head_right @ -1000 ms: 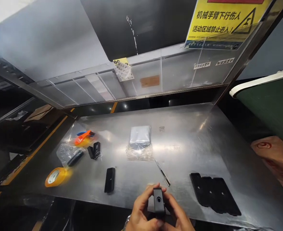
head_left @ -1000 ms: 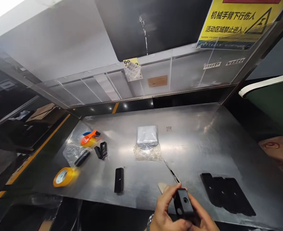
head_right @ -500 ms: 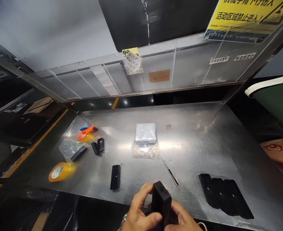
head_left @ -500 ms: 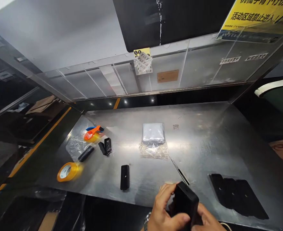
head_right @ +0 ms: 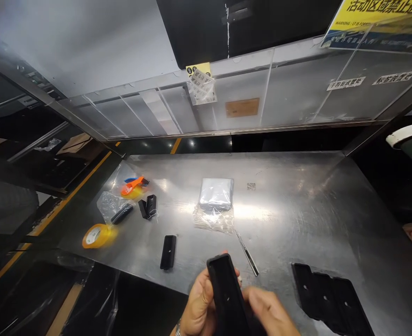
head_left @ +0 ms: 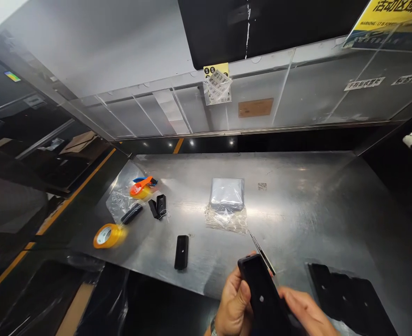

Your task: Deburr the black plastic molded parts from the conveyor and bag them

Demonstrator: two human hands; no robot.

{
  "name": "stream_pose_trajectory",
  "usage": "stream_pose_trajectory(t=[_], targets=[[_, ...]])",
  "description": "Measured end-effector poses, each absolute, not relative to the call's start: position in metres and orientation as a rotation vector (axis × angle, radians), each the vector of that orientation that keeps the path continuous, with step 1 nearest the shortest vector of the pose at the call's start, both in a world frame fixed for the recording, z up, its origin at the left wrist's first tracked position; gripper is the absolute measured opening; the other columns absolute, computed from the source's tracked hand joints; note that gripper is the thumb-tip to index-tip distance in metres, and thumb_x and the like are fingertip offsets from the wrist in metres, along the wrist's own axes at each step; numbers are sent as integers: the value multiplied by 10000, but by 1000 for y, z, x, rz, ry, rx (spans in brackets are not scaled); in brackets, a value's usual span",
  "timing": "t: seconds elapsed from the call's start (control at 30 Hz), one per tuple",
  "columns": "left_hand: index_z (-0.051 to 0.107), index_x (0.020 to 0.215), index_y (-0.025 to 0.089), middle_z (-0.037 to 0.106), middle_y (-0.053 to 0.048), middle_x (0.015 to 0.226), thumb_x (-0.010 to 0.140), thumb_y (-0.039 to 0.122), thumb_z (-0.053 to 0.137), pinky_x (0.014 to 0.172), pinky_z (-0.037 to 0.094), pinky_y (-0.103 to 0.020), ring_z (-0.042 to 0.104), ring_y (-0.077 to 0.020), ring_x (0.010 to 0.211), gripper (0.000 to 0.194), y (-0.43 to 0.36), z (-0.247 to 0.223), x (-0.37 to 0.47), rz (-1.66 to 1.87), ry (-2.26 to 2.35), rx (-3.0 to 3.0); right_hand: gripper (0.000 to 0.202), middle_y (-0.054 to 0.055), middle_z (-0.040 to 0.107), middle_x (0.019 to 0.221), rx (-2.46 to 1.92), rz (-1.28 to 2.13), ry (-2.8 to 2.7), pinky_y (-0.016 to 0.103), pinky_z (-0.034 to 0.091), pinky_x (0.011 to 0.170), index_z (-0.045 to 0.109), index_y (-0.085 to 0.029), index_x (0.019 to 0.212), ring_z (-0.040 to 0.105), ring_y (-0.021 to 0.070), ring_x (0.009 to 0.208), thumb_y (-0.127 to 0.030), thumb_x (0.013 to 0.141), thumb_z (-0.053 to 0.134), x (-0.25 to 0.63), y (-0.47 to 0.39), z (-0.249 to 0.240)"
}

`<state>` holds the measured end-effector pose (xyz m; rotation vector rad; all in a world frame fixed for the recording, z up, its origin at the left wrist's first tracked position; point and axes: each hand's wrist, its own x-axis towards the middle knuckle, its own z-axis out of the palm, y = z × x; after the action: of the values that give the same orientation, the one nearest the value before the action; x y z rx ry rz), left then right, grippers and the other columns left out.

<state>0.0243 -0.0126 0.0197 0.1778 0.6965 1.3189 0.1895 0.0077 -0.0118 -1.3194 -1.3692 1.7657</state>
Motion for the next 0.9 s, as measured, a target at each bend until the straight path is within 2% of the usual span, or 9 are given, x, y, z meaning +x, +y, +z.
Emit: stream_pose_trajectory(t=[0.07, 0.13, 0.2, 0.3, 0.43, 0.57, 0.7, 0.77, 0.9], targets=[[611, 1166, 231, 706, -72, 1031, 698, 428, 730, 756, 489, -259, 656, -179, 897, 522, -14, 18, 27, 1351, 697, 157, 472, 97, 731, 902, -1393, 1666, -1282, 357, 562, 750, 703, -210, 988, 677, 244, 830, -569, 869, 421, 189, 22, 5], [610, 1174, 242, 702, -74, 1048, 712, 413, 721, 807, 483, -286, 647, -194, 937, 505, -16, 15, 31, 1352, 692, 167, 483, 109, 675, 1136, -1424, 1615, -1267, 387, 516, 892, 597, -216, 1197, 624, 257, 1044, -540, 881, 427, 184, 33, 18], [612, 1175, 255, 692, -77, 1083, 709, 414, 722, 913, 446, -346, 622, -227, 1020, 505, -19, 11, 36, 1336, 677, 180, 555, 119, 630, 1226, -1408, 1643, -1360, 407, 458, 980, 499, -199, 1312, 569, 261, 1146, -531, 869, 457, 176, 39, 27], [614, 1175, 266, 654, -79, 1181, 696, 423, 729, 1044, 337, -413, 521, -274, 1188, 517, -23, 6, 43, 1349, 678, 214, 546, 135, 658, 1184, -1383, 1691, -1531, 413, 428, 1010, 553, -154, 1270, 585, 269, 1129, -511, 867, 462, 164, 43, 31], [619, 1174, 250, 581, -78, 1300, 678, 421, 744, 1116, 233, -401, 410, -287, 1296, 540, -28, 1, 50, 1425, 788, 258, 481, 142, 681, 1140, -1359, 1652, -1610, 426, 457, 973, 642, -137, 1172, 621, 282, 1073, -451, 879, 425, 157, 42, 30], [622, 1170, 226, 606, -90, 1264, 691, 413, 734, 1116, 234, -420, 428, -298, 1281, 526, -33, 1, 51, 1444, 806, 222, 443, 130, 649, 1201, -1283, 1693, -1609, 437, 412, 1019, 606, -131, 1225, 565, 275, 1160, -314, 859, 437, 161, 36, 29], [601, 1193, 232, 642, -94, 1200, 711, 397, 723, 1093, 266, -445, 481, -298, 1233, 524, -37, 3, 48, 1399, 768, 161, 451, 82, 606, 1271, -1176, 1828, -1510, 439, 345, 1071, 595, -189, 1243, 507, 261, 1223, -205, 803, 496, 166, 32, 31], [599, 1195, 230, 637, -92, 1210, 719, 389, 719, 1099, 255, -434, 472, -290, 1241, 516, -37, 4, 47, 1403, 773, 176, 419, 82, 613, 1262, -1164, 1865, -1441, 453, 346, 1067, 610, -203, 1225, 523, 271, 1206, -229, 817, 514, 166, 31, 33], [625, 1159, 243, 623, -70, 1244, 720, 353, 727, 1106, 248, -383, 482, -257, 1235, 464, -37, 7, 48, 1430, 777, 180, 398, 105, 624, 1243, -1188, 1841, -1426, 489, 348, 1059, 612, -205, 1221, 544, 298, 1178, -372, 871, 522, 165, 30, 33]])
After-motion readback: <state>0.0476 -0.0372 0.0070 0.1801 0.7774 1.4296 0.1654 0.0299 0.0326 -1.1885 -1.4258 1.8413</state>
